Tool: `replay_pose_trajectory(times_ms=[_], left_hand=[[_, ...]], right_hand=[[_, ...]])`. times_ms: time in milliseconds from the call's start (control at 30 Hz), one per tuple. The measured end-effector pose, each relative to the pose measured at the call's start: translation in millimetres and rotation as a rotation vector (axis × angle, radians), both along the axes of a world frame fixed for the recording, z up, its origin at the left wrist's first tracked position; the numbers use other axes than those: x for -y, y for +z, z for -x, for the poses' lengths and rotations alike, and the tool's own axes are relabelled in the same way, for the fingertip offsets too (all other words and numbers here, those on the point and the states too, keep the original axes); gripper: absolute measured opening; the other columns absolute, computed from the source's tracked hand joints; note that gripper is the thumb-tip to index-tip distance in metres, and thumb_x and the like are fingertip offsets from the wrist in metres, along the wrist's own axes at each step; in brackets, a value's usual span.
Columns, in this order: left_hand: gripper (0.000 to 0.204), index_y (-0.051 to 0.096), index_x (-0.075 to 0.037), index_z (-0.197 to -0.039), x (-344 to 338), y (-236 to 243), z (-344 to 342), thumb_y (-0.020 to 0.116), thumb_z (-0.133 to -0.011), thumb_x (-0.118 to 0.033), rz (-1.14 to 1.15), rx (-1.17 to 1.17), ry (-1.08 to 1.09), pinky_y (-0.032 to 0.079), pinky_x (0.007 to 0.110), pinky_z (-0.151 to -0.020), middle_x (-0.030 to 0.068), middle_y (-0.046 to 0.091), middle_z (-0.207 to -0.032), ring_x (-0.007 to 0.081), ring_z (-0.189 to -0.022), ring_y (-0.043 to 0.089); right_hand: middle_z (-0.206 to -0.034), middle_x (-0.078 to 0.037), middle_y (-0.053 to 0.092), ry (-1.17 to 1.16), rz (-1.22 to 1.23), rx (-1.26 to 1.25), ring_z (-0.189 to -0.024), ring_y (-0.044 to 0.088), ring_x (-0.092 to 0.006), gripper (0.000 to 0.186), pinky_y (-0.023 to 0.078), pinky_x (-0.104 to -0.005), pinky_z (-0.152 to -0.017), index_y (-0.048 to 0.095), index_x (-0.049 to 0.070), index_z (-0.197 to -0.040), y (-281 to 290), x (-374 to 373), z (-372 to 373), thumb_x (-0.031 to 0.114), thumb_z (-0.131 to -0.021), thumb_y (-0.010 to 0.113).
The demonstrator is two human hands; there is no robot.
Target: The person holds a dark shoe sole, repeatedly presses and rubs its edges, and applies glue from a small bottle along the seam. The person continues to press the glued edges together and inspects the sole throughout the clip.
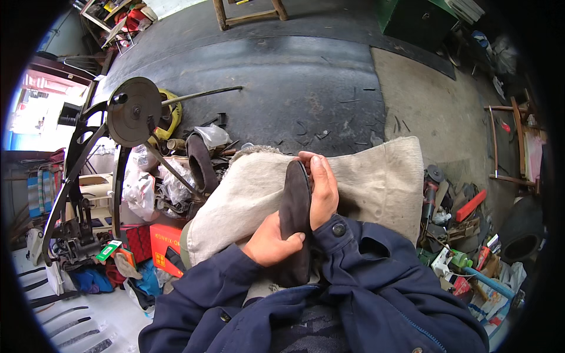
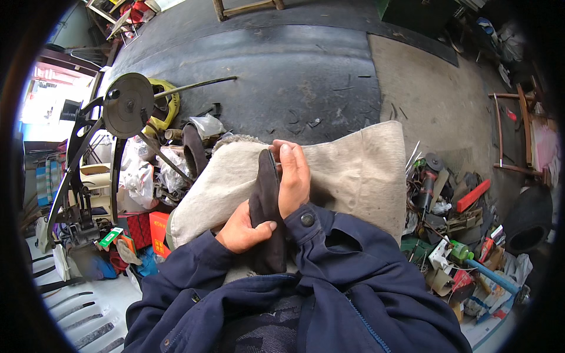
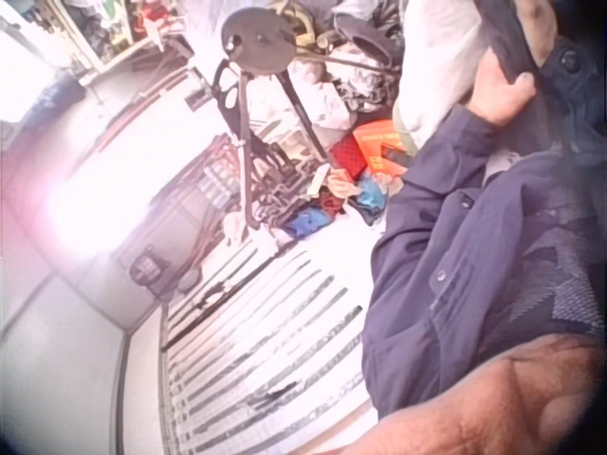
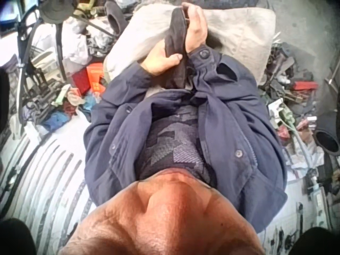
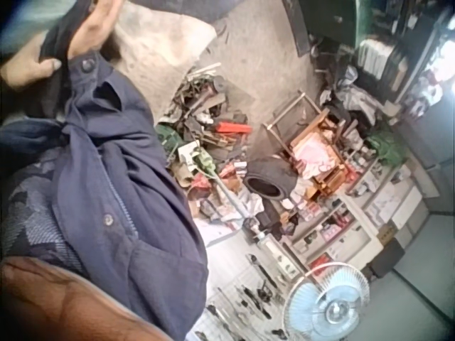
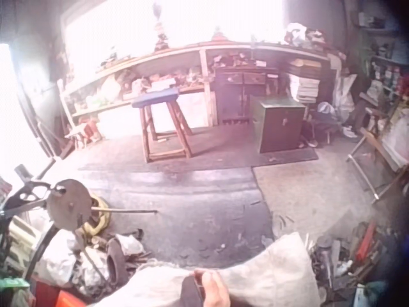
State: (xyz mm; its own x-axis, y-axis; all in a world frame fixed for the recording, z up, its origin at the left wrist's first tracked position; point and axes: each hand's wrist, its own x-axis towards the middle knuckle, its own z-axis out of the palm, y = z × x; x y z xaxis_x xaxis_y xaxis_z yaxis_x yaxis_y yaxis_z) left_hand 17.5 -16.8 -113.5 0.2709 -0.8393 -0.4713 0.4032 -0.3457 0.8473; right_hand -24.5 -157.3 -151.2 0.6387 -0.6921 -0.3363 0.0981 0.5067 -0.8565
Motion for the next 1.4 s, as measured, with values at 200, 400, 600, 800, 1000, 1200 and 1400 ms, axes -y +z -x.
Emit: replay_pose_trajectory(times_ms=[200,400,600,800,1000,1200,1400], left_hand=[[0.053,0.05,0.002,-0.133,3.8,-7.4,-2.5,0.063,-0.083,-0.004,0.019,0.013,0.078,0.046,0.033,-0.097,0.008,0.063,-0.118,0.0155,-0.109,0.057],[0.044,0.054,0.0,-0.128,-1.9,-1.2,1.4,0.064,-0.085,-0.002,0.019,-0.049,0.094,0.047,0.031,-0.094,0.0037,0.064,-0.114,0.0126,-0.105,0.058],[0.046,0.055,0.001,-0.127,0.8,-5.3,-1.7,0.064,-0.083,-0.003,0.038,0.039,0.075,0.046,0.029,-0.095,0.003,0.064,-0.114,0.0127,-0.105,0.058],[0.052,0.054,0.002,-0.129,4.3,-5.2,-4.0,0.066,-0.079,-0.007,-0.009,-0.003,0.112,0.045,0.029,-0.096,0.0021,0.063,-0.116,0.0124,-0.105,0.058],[0.048,0.056,0.002,-0.127,1.3,2.8,1.7,0.064,-0.08,-0.003,0.038,-0.037,0.142,0.046,0.029,-0.094,0.003,0.064,-0.114,0.0137,-0.103,0.06],[0.045,0.055,0.002,-0.125,0.4,-0.8,1.1,0.062,-0.08,-0.002,0.067,0.021,0.109,0.046,0.029,-0.094,0.0029,0.063,-0.113,0.0131,-0.103,0.059],[0.045,0.056,0.002,-0.123,3.5,-3.0,-1.4,0.063,-0.079,-0.003,0.023,0.055,0.129,0.046,0.029,-0.093,0.0025,0.063,-0.111,0.0131,-0.101,0.059]], right_hand=[[-0.103,-0.005,0.065,-0.042,0.235,-0.072,-0.092,0.058,-0.013,0.034,0.048,-0.0278,-0.084,0.061,0.003,-0.117,-2.6,-1.8,-7.2,0.03,-0.107,0.043],[-0.106,-0.004,0.065,-0.025,-0.069,0.083,-0.098,0.058,-0.0118,0.029,0.046,-0.0258,-0.088,0.062,0.004,-0.116,-3.5,-3.5,-3.5,0.029,-0.105,0.05],[-0.104,-0.007,0.066,-0.052,0.066,0.118,-0.096,0.059,-0.0145,0.029,0.047,-0.0277,-0.088,0.062,0.001,-0.113,-11.8,-6.4,-5.1,0.026,-0.105,0.05],[-0.106,-0.016,0.067,-0.11,0.395,-0.064,-0.098,0.063,-0.0293,0.026,0.048,-0.0359,-0.089,0.062,0.001,-0.109,-14.1,-4.2,-14.3,0.023,-0.103,0.049],[-0.104,-0.004,0.064,-0.023,0.088,0.048,-0.096,0.057,-0.0103,0.028,0.046,-0.0247,-0.089,0.062,0.003,-0.113,-8.9,-4.3,-7.1,0.027,-0.105,0.05],[-0.107,-0.006,0.065,-0.037,0.258,-0.029,-0.101,0.059,-0.0146,0.028,0.047,-0.0277,-0.093,0.061,0.002,-0.115,-6.9,-4.9,-8.3,0.025,-0.104,0.049],[-0.105,-0.016,0.063,-0.122,0.491,-0.028,-0.095,0.062,-0.03,0.027,0.049,-0.0358,-0.088,0.061,0.001,-0.111,-3.2,-3.1,-10.8,0.024,-0.102,0.05]])
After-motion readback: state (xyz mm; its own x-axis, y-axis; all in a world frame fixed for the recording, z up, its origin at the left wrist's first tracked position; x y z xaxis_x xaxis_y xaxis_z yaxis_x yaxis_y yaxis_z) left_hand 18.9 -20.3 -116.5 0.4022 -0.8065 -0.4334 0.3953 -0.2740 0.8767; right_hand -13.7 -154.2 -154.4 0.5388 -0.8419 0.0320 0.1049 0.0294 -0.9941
